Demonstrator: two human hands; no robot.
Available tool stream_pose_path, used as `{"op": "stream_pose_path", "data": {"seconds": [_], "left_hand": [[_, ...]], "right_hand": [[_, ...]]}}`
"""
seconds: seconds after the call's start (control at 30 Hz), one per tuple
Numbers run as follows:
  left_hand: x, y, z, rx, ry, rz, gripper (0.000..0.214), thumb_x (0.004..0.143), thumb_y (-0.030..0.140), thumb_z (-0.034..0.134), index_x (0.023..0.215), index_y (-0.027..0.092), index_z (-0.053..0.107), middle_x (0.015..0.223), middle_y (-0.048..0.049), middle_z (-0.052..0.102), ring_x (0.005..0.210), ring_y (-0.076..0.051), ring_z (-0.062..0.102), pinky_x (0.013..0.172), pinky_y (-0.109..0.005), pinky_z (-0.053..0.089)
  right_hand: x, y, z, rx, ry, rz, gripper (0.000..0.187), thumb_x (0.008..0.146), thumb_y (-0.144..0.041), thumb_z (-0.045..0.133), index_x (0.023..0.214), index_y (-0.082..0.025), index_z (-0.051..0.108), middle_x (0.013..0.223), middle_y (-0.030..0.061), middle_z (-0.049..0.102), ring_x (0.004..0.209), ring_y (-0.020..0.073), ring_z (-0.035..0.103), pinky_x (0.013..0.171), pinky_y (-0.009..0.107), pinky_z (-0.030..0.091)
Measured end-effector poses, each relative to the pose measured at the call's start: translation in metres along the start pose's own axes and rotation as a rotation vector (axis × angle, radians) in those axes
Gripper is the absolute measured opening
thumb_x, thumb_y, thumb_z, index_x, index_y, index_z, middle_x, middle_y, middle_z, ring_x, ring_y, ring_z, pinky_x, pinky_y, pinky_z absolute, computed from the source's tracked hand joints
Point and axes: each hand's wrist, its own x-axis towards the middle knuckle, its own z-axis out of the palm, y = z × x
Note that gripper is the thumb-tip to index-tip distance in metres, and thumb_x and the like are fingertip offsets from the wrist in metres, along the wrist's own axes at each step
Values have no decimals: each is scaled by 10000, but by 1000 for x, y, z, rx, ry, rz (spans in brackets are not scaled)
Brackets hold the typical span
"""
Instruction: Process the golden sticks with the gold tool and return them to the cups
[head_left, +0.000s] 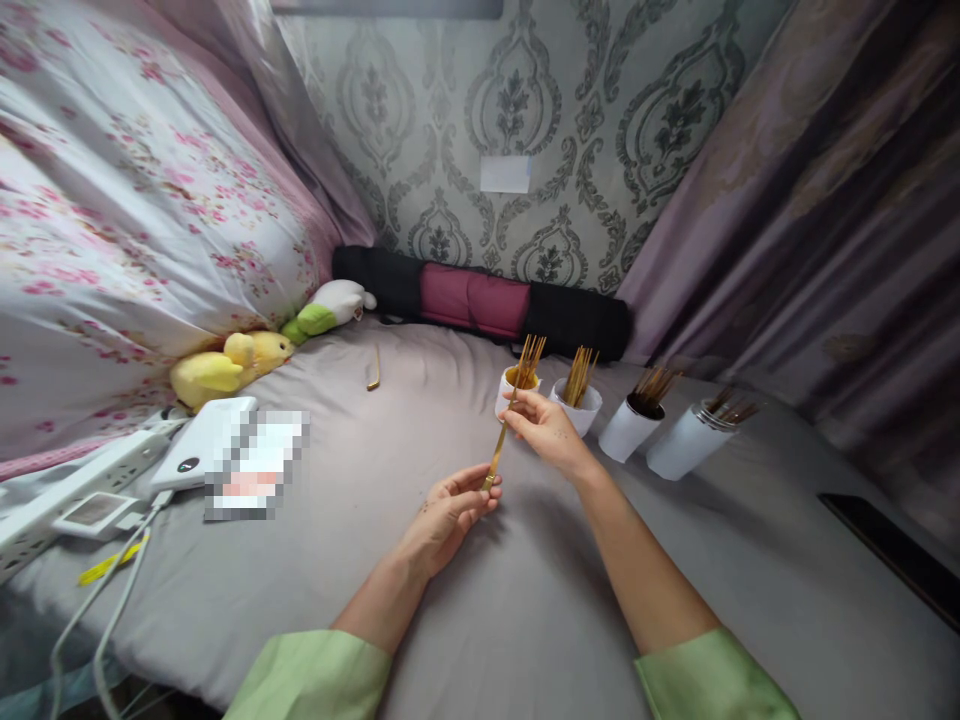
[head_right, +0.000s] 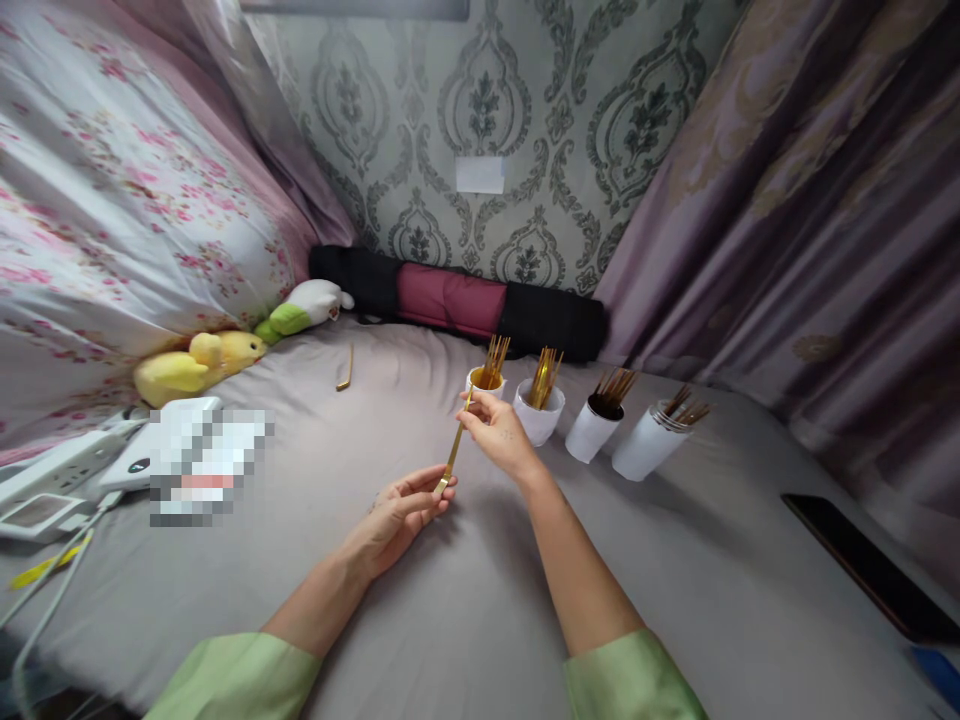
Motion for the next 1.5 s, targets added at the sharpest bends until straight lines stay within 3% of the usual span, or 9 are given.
{"op": "stream_pose_path", "data": {"seconds": [0.47,0.9,1.5], "left_hand": [[0,-2,-1,49,-63,-4,395,596,94,710,984,111,639,1005,-129,630,810,-140,603,774,-261,432],[0,-3,-3,68,-80,-14,392,594,117,732,974,105,636,984,-136,642,791,-144,613,762,-264,445],[0,0,-1,40,-29,-35,292,607,128,731,884,91,647,875,-119,652,676,-110,598,646,-220,467]], "right_hand": [[8,8,-18,43,276,-48,530,671,-361,618,1142,-208,429,817,16,619,628,118,592,511,235,484],[5,10,-23,-10,324,-55,393,681,-366,616,1007,-197,477,776,19,607,615,129,601,496,238,478],[6,5,-32,1,390,-34,396,664,-403,609,981,-190,506,754,28,626,585,132,614,458,227,485]]}}
